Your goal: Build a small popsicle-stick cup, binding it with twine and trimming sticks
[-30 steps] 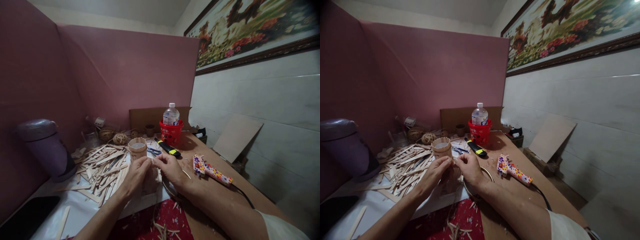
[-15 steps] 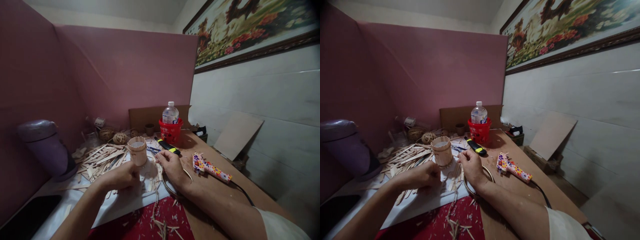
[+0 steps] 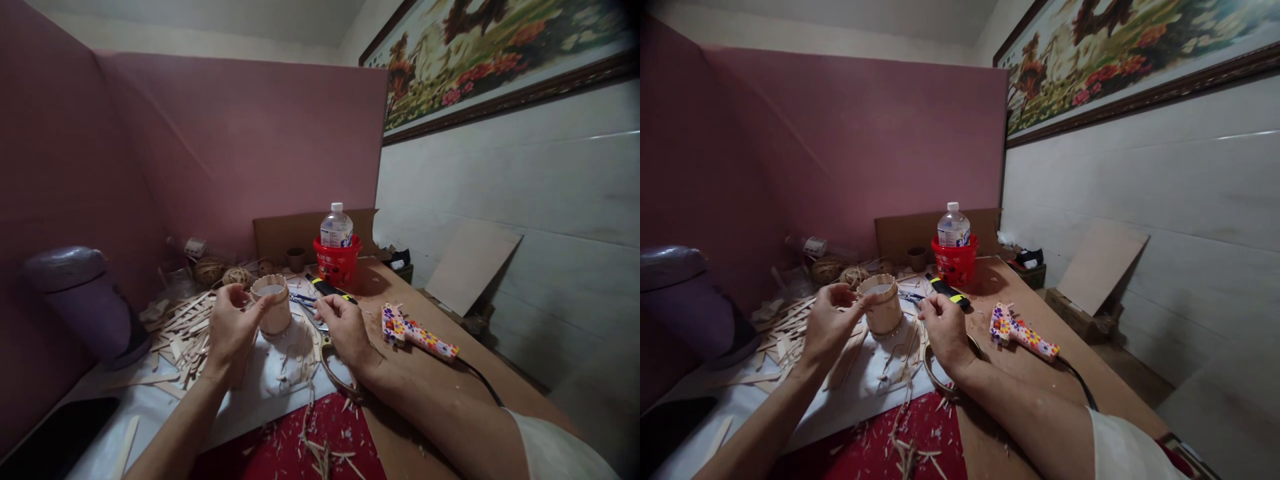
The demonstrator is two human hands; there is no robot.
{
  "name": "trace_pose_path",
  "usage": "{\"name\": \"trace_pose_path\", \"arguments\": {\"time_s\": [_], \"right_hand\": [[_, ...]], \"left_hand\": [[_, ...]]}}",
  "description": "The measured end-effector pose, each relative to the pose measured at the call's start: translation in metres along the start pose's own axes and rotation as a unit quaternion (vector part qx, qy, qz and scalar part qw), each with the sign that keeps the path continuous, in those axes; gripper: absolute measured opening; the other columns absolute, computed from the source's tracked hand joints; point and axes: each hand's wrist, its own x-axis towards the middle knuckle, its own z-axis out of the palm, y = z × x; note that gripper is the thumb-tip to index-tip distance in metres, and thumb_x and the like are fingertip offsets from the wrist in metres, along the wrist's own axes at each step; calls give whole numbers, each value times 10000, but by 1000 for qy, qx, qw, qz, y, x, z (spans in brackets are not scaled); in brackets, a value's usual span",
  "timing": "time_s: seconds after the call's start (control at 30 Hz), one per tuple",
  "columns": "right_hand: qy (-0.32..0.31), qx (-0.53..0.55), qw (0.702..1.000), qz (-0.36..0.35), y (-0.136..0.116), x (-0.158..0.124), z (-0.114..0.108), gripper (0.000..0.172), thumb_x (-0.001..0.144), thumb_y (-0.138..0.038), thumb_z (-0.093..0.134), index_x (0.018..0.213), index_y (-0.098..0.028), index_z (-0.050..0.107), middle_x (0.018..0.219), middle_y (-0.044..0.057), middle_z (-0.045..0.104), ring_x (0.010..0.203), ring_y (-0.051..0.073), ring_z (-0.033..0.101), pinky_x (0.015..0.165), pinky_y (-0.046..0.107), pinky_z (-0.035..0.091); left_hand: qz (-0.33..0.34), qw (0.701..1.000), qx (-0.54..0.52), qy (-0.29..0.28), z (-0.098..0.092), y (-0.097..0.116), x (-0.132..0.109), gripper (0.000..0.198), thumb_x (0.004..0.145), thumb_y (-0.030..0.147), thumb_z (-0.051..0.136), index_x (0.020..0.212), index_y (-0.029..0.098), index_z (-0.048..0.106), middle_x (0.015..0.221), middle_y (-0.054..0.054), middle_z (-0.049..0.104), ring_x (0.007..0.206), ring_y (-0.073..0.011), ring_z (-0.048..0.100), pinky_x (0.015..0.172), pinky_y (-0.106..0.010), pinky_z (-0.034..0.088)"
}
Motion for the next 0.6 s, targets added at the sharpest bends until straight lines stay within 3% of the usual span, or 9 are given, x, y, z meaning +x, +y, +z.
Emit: {"name": "trace_pose_path", "arguments": {"time_s": [0.1, 0.17, 0.33, 0.47, 0.6], "right_hand": [[1, -3, 1000, -5, 2, 1, 0, 226, 790, -352, 517, 685, -162, 581, 607, 18, 602, 597, 153, 532, 615, 270, 407], [-3, -7, 1000, -6, 4, 1, 1, 232, 791, -355, 512, 683, -161, 581, 604, 17, 603, 592, 153, 536, 603, 267, 408], [-19, -25, 999, -6, 6, -1, 2, 221, 794, -337, 505, 694, -158, 587, 603, 18, 620, 604, 156, 562, 626, 267, 421], [-30, -49, 998, -9, 4, -3, 1, 215, 805, -323, 500, 698, -158, 588, 618, 19, 629, 613, 152, 564, 637, 261, 425], [-43, -94, 994, -19, 1, -1, -2, 217, 824, -310, 492, 688, -165, 579, 620, 15, 631, 588, 143, 544, 603, 250, 409]], "left_hand": [[-36, 995, -56, -81, 19, -16, -1, 751, 524, 438, 778, 1142, 146, 467, 1103, -143, 594, 996, -271, 581, 800, -362, 462], [-35, 987, -92, -124, 28, -27, -2, 766, 524, 363, 785, 1174, 144, 445, 1138, -150, 592, 1008, -265, 591, 836, -370, 461], [0, 982, -96, -162, 31, -34, -5, 653, 546, 311, 766, 1126, 179, 498, 1060, -92, 644, 941, -247, 622, 805, -360, 481], [-9, 980, -127, -153, 24, -28, -3, 585, 543, 310, 767, 1062, 178, 529, 1006, -75, 660, 894, -241, 635, 766, -350, 502], [-36, 984, -155, -83, 13, -21, 8, 612, 515, 280, 781, 1050, 160, 508, 1020, -91, 643, 910, -239, 629, 778, -346, 504]]}}
